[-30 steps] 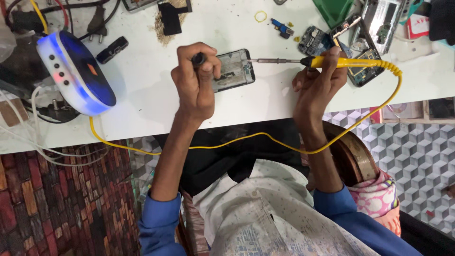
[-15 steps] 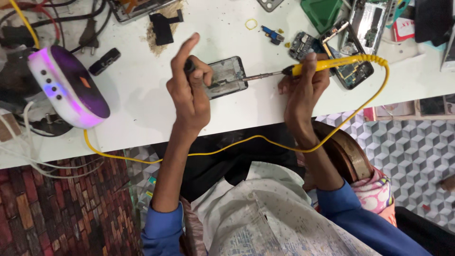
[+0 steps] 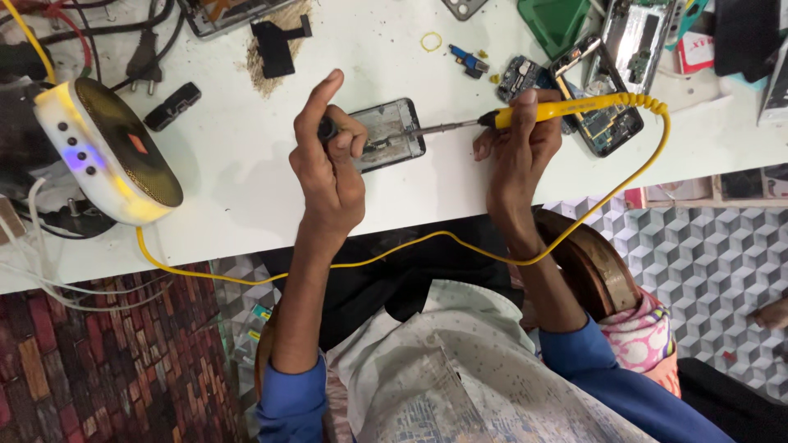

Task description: The person uses a soldering iron and tweezers to work on a small electronic component inside a disassembled mobile phone. They repeatedly heat and adjust the component on the circuit board while holding the phone steady.

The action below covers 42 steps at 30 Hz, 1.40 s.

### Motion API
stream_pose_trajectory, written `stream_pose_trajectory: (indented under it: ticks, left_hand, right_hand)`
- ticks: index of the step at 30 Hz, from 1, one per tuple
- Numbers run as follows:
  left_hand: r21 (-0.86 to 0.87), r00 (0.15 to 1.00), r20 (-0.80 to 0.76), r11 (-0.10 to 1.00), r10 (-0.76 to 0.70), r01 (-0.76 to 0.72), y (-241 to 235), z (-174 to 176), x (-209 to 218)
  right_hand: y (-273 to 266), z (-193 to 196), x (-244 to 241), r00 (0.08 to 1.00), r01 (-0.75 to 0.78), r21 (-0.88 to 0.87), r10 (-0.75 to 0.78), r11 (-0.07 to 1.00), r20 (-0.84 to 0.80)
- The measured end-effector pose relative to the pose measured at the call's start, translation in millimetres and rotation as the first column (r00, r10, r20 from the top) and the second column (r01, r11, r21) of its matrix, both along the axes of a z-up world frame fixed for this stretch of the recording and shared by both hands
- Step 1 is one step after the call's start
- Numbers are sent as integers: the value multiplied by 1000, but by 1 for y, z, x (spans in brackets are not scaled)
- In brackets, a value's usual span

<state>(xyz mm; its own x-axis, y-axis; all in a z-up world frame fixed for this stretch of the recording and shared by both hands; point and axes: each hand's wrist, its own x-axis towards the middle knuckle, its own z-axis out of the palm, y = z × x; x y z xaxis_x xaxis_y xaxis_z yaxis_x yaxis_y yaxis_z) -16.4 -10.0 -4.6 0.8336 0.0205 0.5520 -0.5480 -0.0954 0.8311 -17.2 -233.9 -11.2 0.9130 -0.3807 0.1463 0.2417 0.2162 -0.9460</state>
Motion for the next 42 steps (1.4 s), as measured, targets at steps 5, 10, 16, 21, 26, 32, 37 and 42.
stream_pose_trajectory:
  ticks: [5, 10, 16, 21, 26, 32, 37, 42]
  left_hand:
    - [-30, 1000, 14, 1000, -5, 5, 0, 0, 3]
    - [-31, 1000, 6, 999, -14, 14, 0, -2, 1]
    - [-21, 999, 36, 999, -24, 25, 1, -3, -4]
    - [27, 999, 36, 1000, 9, -10, 1, 1, -3]
    - [14, 1000, 16, 1000, -8, 8, 2, 0, -3]
    - [19, 1000, 0, 999, -27, 27, 0, -1, -4]
    - [26, 1000, -10, 999, -27, 28, 1, 2, -6]
    - [32, 1000, -12, 999, -10, 10, 0, 10, -7]
  right_hand:
    - [-1, 0, 0, 999, 14, -62, -16, 998, -30]
    - [0, -2, 0, 999, 42, 8, -42, 999, -16]
    - [0, -2, -5, 999, 34, -7, -34, 999, -17]
    - [1, 2, -2, 1000, 14, -38, -14, 999, -21]
    - [3, 3, -2, 999, 39, -11, -39, 999, -29]
    - [-1, 0, -2, 999, 31, -18, -31, 999, -14]
    - [-1, -2, 1, 999, 33, -6, -34, 999, -20]
    - [1, 3, -2, 998, 61, 38, -60, 997, -25]
